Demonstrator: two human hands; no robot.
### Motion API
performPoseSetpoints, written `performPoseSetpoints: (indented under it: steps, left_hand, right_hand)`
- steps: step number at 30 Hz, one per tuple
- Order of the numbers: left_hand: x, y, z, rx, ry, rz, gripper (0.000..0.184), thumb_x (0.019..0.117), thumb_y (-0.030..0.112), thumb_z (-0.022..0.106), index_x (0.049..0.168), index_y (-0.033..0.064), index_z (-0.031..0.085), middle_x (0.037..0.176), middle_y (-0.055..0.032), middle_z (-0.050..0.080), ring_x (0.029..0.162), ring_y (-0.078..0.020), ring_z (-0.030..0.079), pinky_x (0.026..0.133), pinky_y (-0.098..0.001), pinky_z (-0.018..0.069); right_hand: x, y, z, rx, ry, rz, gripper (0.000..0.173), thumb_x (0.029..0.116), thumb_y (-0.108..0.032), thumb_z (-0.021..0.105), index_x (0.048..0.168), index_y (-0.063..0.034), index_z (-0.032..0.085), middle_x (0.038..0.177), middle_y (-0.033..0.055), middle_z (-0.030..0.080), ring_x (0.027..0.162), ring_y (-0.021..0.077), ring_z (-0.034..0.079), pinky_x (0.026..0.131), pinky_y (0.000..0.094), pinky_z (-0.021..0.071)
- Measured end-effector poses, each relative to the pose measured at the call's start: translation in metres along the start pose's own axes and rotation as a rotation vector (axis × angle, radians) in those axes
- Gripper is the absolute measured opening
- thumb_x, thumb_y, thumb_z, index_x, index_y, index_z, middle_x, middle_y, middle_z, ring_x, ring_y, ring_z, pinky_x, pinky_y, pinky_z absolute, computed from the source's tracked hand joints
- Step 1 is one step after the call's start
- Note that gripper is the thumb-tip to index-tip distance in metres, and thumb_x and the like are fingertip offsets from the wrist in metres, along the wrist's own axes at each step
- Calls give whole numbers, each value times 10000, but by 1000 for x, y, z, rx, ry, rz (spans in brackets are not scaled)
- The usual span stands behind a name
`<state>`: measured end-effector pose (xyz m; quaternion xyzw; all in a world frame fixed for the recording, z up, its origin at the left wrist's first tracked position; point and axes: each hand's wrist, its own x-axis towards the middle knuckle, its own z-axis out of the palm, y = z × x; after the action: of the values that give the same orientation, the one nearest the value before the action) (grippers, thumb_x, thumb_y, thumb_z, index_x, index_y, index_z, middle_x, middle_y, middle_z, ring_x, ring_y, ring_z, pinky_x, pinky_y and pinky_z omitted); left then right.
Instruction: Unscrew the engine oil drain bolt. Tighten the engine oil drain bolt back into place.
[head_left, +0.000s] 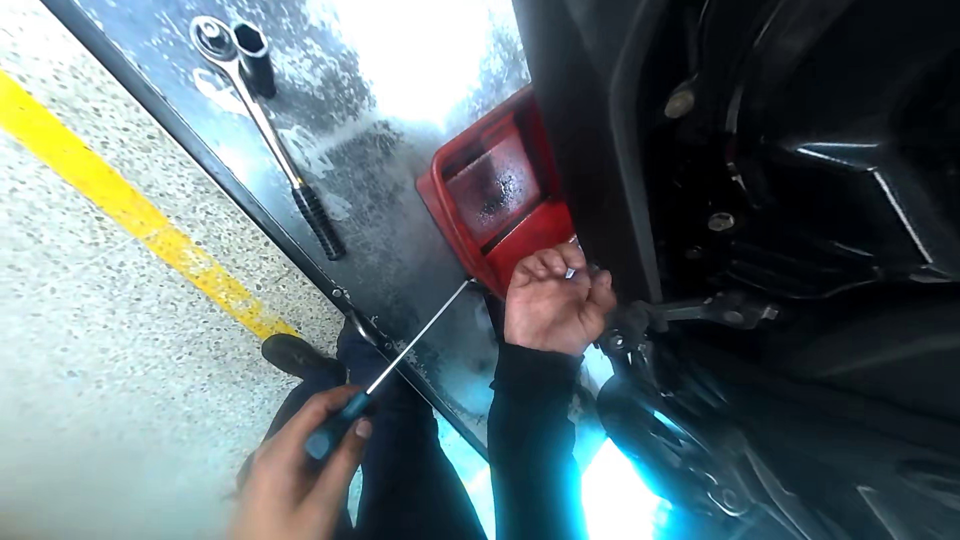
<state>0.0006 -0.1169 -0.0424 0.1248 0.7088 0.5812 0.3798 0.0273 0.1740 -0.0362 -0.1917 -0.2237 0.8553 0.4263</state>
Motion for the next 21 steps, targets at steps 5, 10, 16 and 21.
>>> performPoseSetpoints:
  steps: [5,10,16,21]
  left_hand:
    - [-2,-3,-3,-7,18,-9,285,999,289,595,1204,108,673,1054,8,740,885,-87,696,751,-269,598]
    - [-2,-1,-3,-12,26,-10,281,998,296,594,1200,117,674,1045,18,736,861,-72,688,724,-245,588]
    - [-5,-6,-7,90,42,-16,302,988,323,602,1189,116,691,1039,32,729,881,-54,691,755,-253,609]
    - [17,-11,-39,357,108,21,421,1005,377,552,1348,150,646,1159,-42,718,998,-128,699,856,-393,599]
  right_hand:
    - [3,-1,3,17,3,-35,93,916,-121,596,907,-55,662,797,54,657,713,160,666,734,302,575]
    - [1,2,6,44,-40,-43,117,869,-147,632,823,-43,659,710,51,625,661,167,637,725,309,551]
    - [-66,-6,-26,-506,60,201,448,956,-229,577,1399,-290,588,806,-76,638,712,78,614,731,292,544]
    - [-124,-35,-84,-974,380,622,310,863,-30,487,1132,-60,639,924,94,687,707,177,661,661,350,584]
